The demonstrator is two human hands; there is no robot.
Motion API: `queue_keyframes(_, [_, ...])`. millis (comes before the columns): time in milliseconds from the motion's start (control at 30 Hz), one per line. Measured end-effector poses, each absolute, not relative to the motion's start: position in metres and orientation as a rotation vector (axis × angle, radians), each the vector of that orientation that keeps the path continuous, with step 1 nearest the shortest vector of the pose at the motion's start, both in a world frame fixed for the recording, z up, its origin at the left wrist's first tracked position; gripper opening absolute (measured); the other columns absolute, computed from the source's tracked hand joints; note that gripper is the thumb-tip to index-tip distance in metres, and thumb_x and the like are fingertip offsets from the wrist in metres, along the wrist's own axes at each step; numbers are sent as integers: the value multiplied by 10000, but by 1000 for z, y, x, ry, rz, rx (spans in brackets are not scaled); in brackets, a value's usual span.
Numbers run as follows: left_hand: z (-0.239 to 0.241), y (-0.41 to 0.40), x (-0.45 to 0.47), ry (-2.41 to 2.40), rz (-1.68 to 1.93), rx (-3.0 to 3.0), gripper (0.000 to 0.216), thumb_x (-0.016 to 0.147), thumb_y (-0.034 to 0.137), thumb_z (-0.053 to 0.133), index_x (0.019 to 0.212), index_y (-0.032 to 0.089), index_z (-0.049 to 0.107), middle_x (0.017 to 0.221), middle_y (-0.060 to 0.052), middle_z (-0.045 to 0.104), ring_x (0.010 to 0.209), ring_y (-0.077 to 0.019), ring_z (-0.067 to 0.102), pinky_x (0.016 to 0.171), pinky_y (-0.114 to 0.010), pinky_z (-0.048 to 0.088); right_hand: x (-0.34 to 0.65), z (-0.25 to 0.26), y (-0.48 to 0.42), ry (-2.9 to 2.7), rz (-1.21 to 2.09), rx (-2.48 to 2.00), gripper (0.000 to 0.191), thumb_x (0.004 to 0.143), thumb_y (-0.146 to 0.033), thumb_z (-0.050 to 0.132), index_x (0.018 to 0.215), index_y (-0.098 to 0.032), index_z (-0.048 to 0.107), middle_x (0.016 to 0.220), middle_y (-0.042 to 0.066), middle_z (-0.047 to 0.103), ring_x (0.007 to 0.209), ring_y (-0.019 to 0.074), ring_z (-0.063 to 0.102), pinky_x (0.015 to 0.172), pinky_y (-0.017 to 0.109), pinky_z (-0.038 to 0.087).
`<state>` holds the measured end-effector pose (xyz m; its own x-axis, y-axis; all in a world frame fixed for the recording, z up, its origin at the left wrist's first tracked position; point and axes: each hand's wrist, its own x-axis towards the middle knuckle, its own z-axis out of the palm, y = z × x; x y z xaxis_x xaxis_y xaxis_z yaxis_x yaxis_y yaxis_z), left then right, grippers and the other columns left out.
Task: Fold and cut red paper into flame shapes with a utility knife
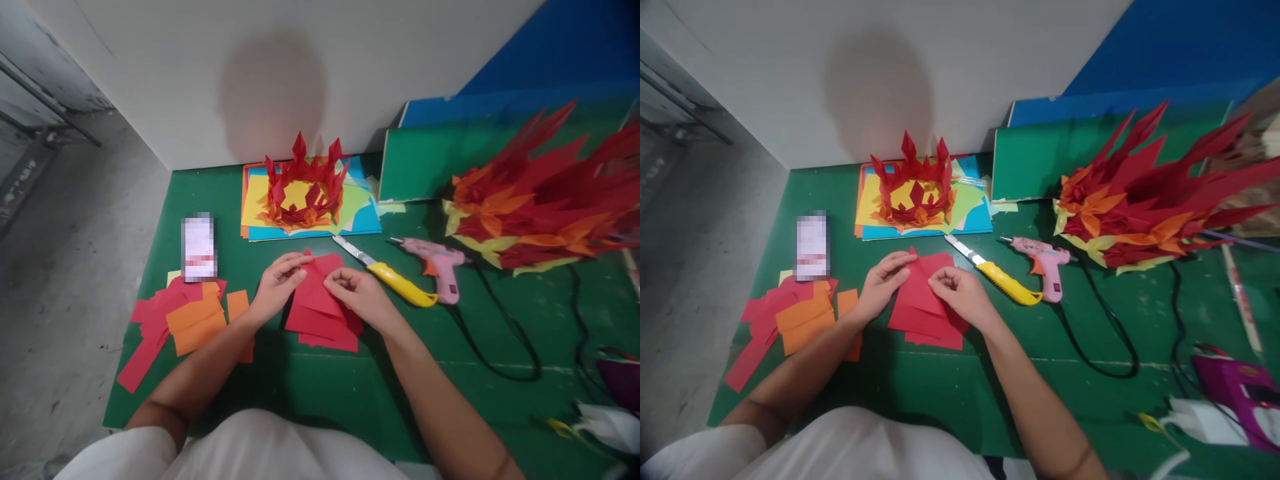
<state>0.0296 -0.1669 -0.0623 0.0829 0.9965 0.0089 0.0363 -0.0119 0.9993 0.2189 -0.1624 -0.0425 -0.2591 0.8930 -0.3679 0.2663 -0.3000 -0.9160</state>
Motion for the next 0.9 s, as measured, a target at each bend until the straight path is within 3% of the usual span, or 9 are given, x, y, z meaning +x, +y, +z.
queue_keyframes(300, [-65,-165,28,1048,1051,1326,355,801,390,657,1121,239,680,1155,-90,576,776,-109,512,727,-251,492,226,-44,-158,-1446,1546,-1529,277,668,-464,681,685,-193,624,631,-2,610,553,115,508,528,241,398])
queue_keyframes(500, [-68,-166,30,1083,1121,1291,344,789,375,672,1101,231,689,1173,-89,579,809,-118,539,803,-282,489,225,-44,-158,-1459,1526,-1503,268,682,-457,672,678,-197,609,638,0,608,562,117,504,543,248,405])
queue_keyframes(700, [-74,-158,22,1164,1322,1169,349,775,353,689,1112,263,677,1228,-60,575,1043,-170,561,912,-296,453,236,-37,-156,-1523,1518,-1522,281,678,-468,661,667,-192,610,611,1,611,555,123,521,531,248,399])
queue_keyframes(900, [-77,-158,22,1268,1399,1168,357,799,355,664,1149,290,651,1252,-47,557,940,-123,552,909,-283,458,248,-32,-152,-1500,1499,-1533,277,659,-461,689,640,-198,602,571,-10,582,525,114,502,523,250,399])
